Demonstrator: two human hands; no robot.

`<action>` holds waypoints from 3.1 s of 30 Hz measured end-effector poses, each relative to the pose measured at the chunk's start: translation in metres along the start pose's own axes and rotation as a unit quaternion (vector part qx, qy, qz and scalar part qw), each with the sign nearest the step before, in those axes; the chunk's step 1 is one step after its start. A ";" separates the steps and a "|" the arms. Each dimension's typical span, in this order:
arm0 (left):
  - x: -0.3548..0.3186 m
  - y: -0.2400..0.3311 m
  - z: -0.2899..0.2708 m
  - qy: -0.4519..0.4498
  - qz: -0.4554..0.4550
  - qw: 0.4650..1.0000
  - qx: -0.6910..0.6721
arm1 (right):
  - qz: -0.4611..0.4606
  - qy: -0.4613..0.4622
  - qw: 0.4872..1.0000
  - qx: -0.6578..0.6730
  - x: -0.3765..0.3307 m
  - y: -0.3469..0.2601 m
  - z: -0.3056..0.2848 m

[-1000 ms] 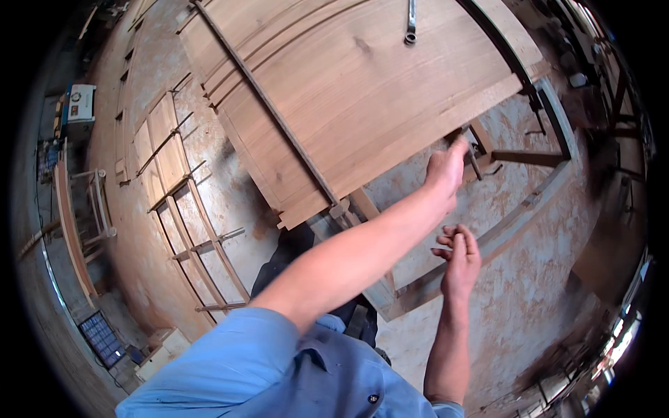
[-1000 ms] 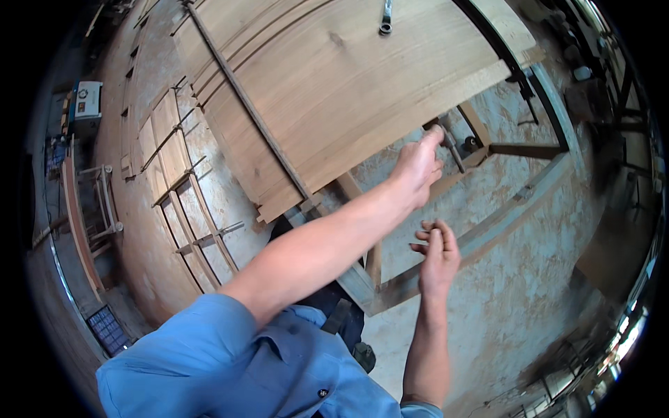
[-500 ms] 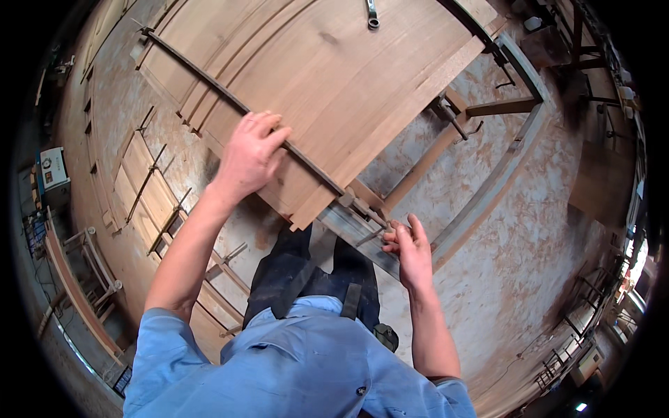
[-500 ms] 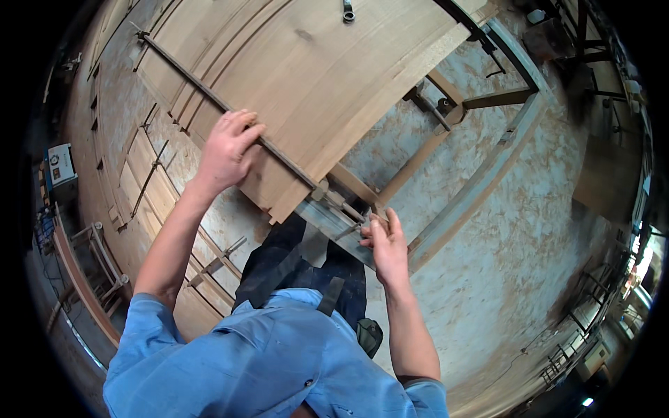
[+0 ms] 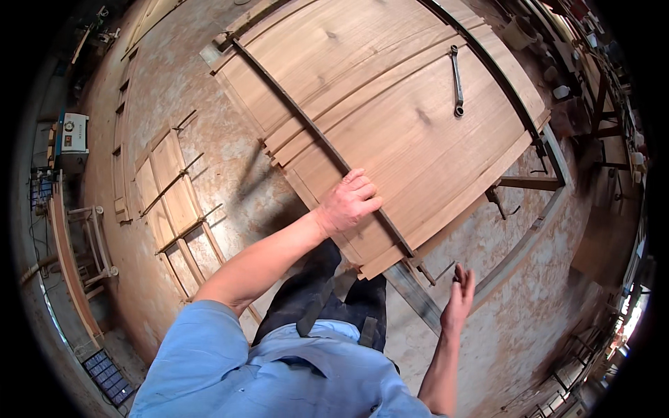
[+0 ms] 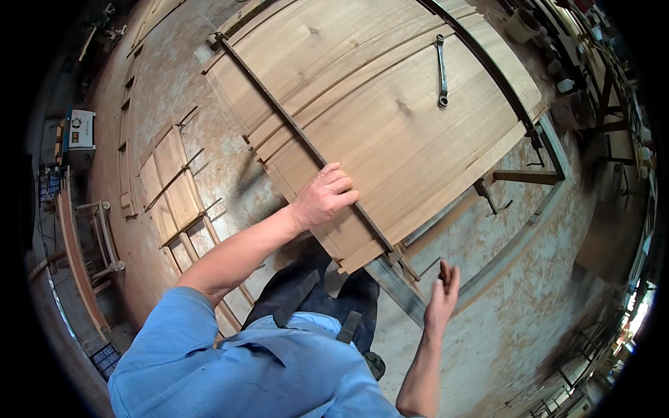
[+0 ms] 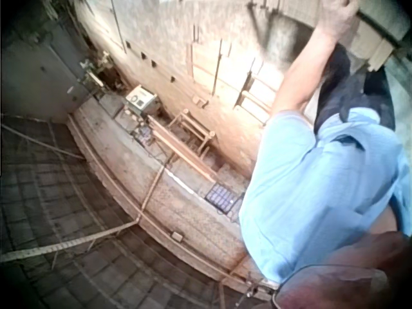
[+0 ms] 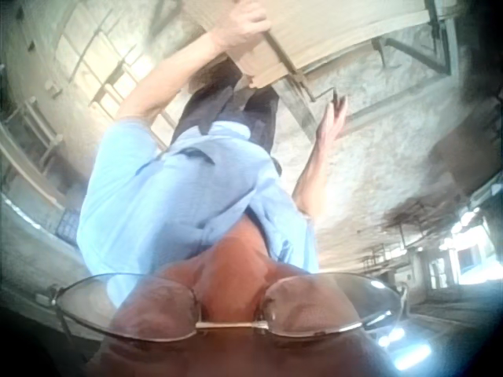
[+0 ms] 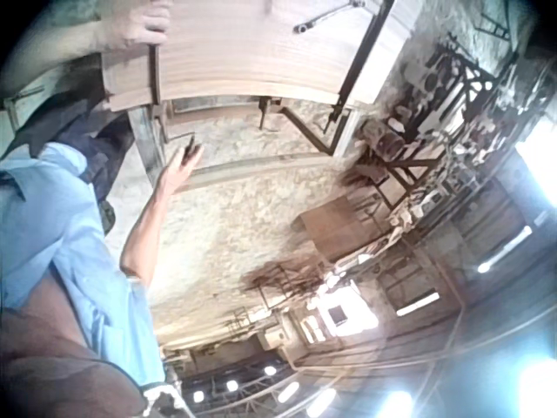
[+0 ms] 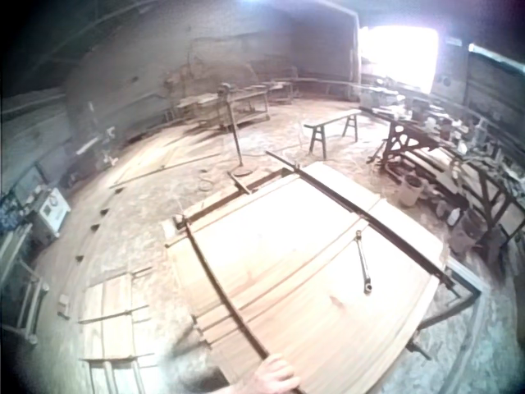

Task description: The person secures wooden panels on a metal frame using a wrench to tighten clamps and a hammer to adjust the wood. They manipulate the panels and tools to ensure the assembly is tight and aligned.

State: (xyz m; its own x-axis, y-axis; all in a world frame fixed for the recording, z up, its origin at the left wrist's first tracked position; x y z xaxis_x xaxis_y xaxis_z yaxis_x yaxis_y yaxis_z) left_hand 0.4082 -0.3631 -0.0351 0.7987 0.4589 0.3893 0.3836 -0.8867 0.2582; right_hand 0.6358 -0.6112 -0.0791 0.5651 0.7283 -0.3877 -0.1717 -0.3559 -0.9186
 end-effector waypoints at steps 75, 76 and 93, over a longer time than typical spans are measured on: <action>0.013 0.004 0.014 -0.031 -0.022 0.999 -0.036 | 0.168 -0.188 0.959 -0.129 0.011 0.073 0.011; 0.013 0.003 0.013 -0.028 -0.020 0.999 -0.034 | 0.140 -0.185 0.965 -0.124 0.013 0.069 0.013; 0.007 -0.005 0.002 0.005 -0.018 0.999 -0.032 | 0.098 -0.163 0.977 -0.092 0.018 0.082 0.008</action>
State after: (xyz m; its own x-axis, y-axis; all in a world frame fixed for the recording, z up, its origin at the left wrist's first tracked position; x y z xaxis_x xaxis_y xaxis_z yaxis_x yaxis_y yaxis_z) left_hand 0.4126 -0.3556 -0.0357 0.7802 0.4906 0.3881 0.3802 -0.8646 0.3286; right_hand 0.6251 -0.6227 -0.1620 0.2429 0.7724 -0.5868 -0.0859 -0.5854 -0.8062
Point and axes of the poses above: each hand's wrist, its own x-axis towards the middle knuckle, its own z-axis out of the palm, y = z × x, the point moved 9 cm from there along x, towards the middle knuckle, and after that the axes turned 7 degrees about x, right-handed, at the moved point
